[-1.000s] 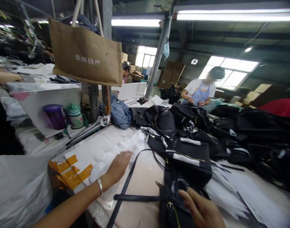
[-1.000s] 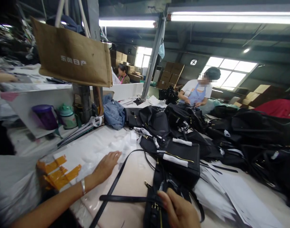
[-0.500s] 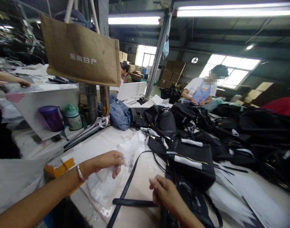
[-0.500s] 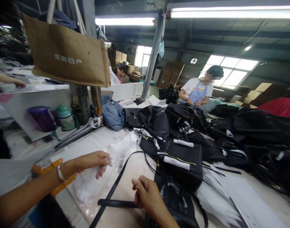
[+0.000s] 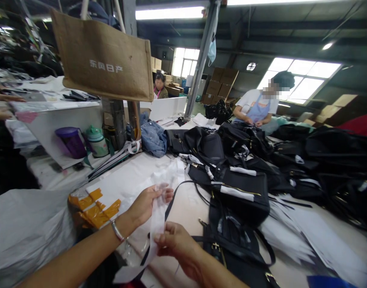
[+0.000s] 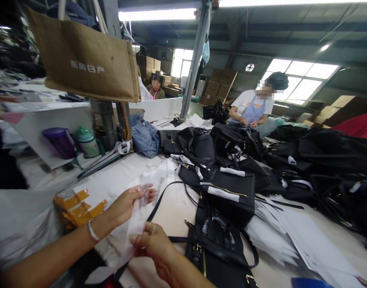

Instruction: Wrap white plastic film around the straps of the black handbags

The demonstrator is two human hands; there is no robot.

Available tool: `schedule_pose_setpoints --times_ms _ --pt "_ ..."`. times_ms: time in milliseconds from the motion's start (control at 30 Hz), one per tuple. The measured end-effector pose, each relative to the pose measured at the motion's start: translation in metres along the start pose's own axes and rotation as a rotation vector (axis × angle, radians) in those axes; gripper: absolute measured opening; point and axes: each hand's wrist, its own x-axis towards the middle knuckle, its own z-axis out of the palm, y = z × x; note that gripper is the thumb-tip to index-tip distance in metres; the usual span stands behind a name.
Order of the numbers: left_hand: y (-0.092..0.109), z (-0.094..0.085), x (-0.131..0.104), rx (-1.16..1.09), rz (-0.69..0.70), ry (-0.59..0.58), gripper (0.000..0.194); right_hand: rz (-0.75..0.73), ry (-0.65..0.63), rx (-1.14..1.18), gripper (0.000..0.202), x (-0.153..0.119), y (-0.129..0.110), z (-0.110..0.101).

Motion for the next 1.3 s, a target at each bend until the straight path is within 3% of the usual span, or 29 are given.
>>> schedule_pose_setpoints --times_ms 133,267,333,400,500,567,633,867,1033,1133,1233,1300 --pt "0.016 -0.016 0.015 -0.021 0.085 0.135 0.025 0.103 -0.086 -0.067 0.037 -0.013 0.001 -0.008" --pt "0.014 -0.037 0.017 -0.054 0.063 0.219 0.021 0.109 -0.041 -0.179 0.036 -0.009 -0.001 -0.013" --pt "0.004 -0.042 0.003 -0.058 0.0 0.244 0.017 0.043 0.034 -0.269 0.037 -0.002 -0.001 -0.017" --pt "-0.009 -0.042 -0.022 -0.055 -0.14 0.237 0.027 -0.043 0.118 -0.336 0.038 0.008 0.0 -0.022" --pt "-0.028 -0.033 -0.066 -0.068 -0.385 0.086 0.039 -0.152 0.188 -0.384 0.036 0.022 0.004 -0.028" --pt "-0.036 -0.024 -0.088 -0.067 -0.465 0.017 0.039 -0.206 0.214 -0.422 0.032 0.028 0.005 -0.028" --pt "-0.042 -0.018 -0.097 -0.056 -0.495 0.02 0.036 -0.25 0.225 -0.471 0.027 0.032 0.004 -0.025" --pt "-0.054 -0.031 -0.082 0.106 -0.419 0.111 0.018 -0.319 0.298 -0.662 0.029 0.028 -0.006 -0.024" --pt "-0.048 -0.025 -0.074 0.208 -0.228 0.13 0.019 -0.053 0.177 -0.511 0.039 0.013 0.005 -0.02" --pt "-0.045 -0.018 -0.077 0.189 -0.168 0.114 0.023 -0.014 0.189 -0.429 0.03 0.012 0.012 -0.011" --pt "-0.042 -0.028 -0.087 0.246 -0.156 0.209 0.025 -0.072 0.214 -0.497 0.019 0.011 0.013 -0.007" --pt "-0.035 -0.041 -0.096 0.378 -0.122 0.371 0.029 -0.105 0.183 -0.695 0.018 0.008 0.01 -0.007"
